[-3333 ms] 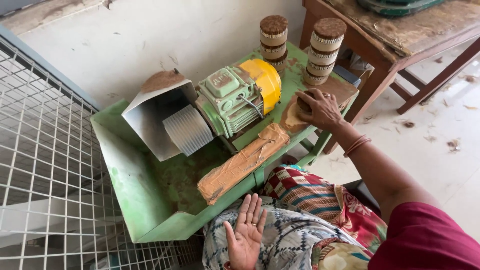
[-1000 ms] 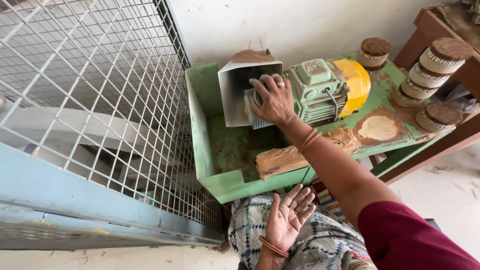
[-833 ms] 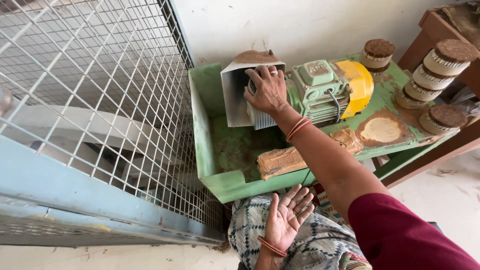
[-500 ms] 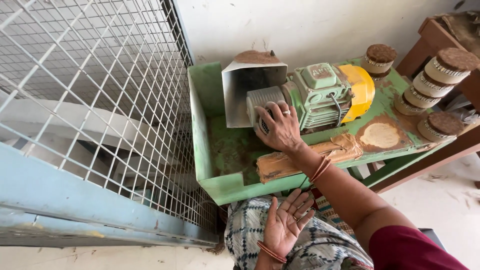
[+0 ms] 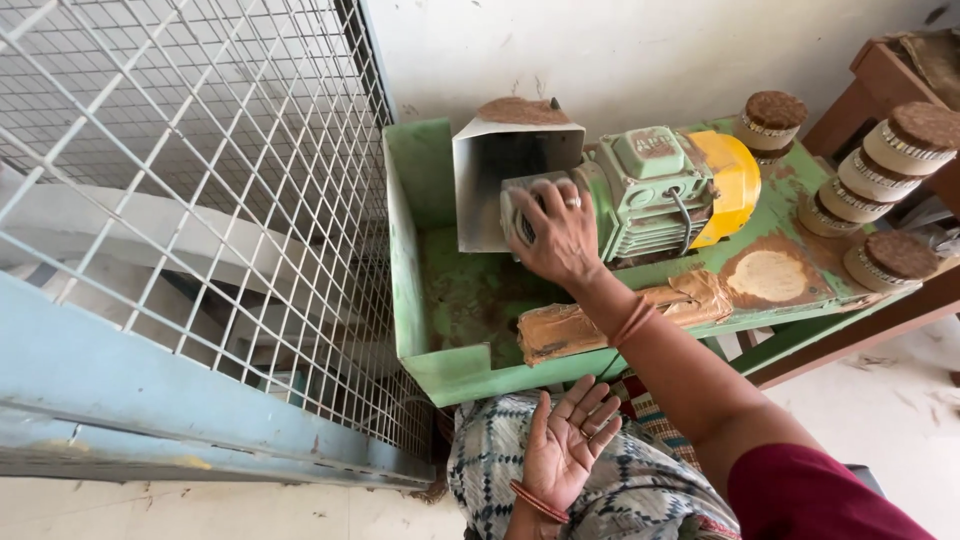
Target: Finishing and smoothing small circular molded products using a motorized rotating brush machine.
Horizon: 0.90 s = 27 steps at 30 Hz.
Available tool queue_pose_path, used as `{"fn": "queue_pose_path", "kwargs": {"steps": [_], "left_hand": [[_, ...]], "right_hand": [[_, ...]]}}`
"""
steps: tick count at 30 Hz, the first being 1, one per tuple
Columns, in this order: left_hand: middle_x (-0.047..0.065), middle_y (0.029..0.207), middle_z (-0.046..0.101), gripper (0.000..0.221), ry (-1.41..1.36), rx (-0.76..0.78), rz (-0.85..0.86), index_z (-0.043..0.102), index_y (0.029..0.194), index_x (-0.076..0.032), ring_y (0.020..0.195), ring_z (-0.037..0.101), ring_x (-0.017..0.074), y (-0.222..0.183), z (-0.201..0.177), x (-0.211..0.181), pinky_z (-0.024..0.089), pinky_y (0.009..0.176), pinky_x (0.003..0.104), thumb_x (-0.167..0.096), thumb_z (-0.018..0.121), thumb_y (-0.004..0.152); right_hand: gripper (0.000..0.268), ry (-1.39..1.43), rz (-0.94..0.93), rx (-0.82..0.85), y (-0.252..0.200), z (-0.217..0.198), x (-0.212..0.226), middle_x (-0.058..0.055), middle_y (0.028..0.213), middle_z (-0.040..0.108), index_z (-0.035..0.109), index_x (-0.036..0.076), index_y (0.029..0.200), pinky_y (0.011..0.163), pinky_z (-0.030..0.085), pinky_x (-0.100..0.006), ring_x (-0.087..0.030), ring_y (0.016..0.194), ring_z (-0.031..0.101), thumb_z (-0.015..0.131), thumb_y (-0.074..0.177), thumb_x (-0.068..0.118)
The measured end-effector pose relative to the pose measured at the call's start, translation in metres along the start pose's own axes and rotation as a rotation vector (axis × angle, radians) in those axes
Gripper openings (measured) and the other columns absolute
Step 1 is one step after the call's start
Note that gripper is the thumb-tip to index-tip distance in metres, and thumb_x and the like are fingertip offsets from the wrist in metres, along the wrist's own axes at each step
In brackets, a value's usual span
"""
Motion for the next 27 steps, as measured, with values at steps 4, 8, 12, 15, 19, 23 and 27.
{"fn": "queue_pose_path", "kwargs": {"steps": [4,8,12,15,19,23,27], "left_hand": [[0.018,0.143,0.058,0.074,-0.044,-0.004,-0.010,0.043,0.151,0.002,0.135,0.054,0.0330,0.002,-0.006,0.001,0.048,0.117,0.047,-0.054,0.043,0.103],[0.016,0.140,0.061,0.071,-0.021,-0.008,0.009,0.046,0.150,0.002,0.133,0.058,0.0316,0.000,-0.001,0.000,0.049,0.117,0.046,-0.052,0.044,0.103],[0.014,0.138,0.063,0.069,0.001,0.001,0.015,0.048,0.148,0.001,0.130,0.061,0.0300,-0.001,0.001,-0.001,0.049,0.116,0.045,-0.051,0.044,0.104],[0.015,0.138,0.063,0.069,-0.017,-0.021,0.016,0.048,0.148,0.002,0.130,0.061,0.0303,-0.001,-0.001,-0.003,0.050,0.116,0.045,-0.051,0.045,0.104],[0.016,0.137,0.063,0.069,-0.054,-0.039,0.013,0.048,0.148,0.002,0.128,0.061,0.0313,0.002,-0.004,-0.003,0.051,0.115,0.046,-0.050,0.045,0.103],[0.017,0.137,0.063,0.068,-0.095,-0.066,0.006,0.048,0.148,0.002,0.127,0.062,0.0314,0.002,-0.009,-0.003,0.051,0.113,0.046,-0.050,0.047,0.103],[0.016,0.136,0.064,0.067,-0.068,-0.043,0.027,0.049,0.147,0.002,0.127,0.062,0.0315,0.002,-0.009,0.000,0.052,0.113,0.045,-0.049,0.046,0.104]], "right_hand": [[0.059,-0.017,-0.055,0.026,-0.021,-0.003,-0.003,-0.009,0.120,0.056,0.064,0.018,0.134,0.090,0.041,-0.047,-0.031,0.113,0.051,0.077,0.080,0.036],[0.056,-0.012,-0.010,-0.013,0.022,0.010,-0.017,-0.008,0.120,0.056,0.064,0.019,0.134,0.092,0.041,-0.049,-0.031,0.114,0.051,0.077,0.083,0.039],[0.051,-0.018,0.084,-0.008,0.058,0.043,-0.031,-0.008,0.121,0.056,0.065,0.021,0.131,0.092,0.041,-0.048,-0.032,0.113,0.051,0.076,0.085,0.040],[0.049,0.012,0.101,0.002,0.056,0.038,-0.023,-0.007,0.121,0.056,0.065,0.021,0.131,0.092,0.041,-0.048,-0.031,0.113,0.052,0.075,0.086,0.037],[0.056,-0.005,0.051,0.020,0.020,0.006,-0.009,-0.010,0.118,0.055,0.064,0.017,0.131,0.087,0.040,-0.049,-0.033,0.110,0.051,0.076,0.082,0.039],[0.058,-0.030,-0.068,-0.020,-0.024,-0.005,0.002,-0.009,0.123,0.055,0.062,0.019,0.136,0.092,0.041,-0.047,-0.031,0.116,0.051,0.077,0.083,0.036],[0.059,-0.011,-0.069,-0.066,0.004,0.001,-0.007,-0.009,0.119,0.054,0.062,0.018,0.137,0.088,0.040,-0.047,-0.031,0.110,0.050,0.078,0.084,0.039]]}}
Point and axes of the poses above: each hand's wrist, its own y-axis towards the middle knuckle, its own z-axis out of the palm, x = y × z, the point moved 1 cm from there along y, towards the middle knuckle
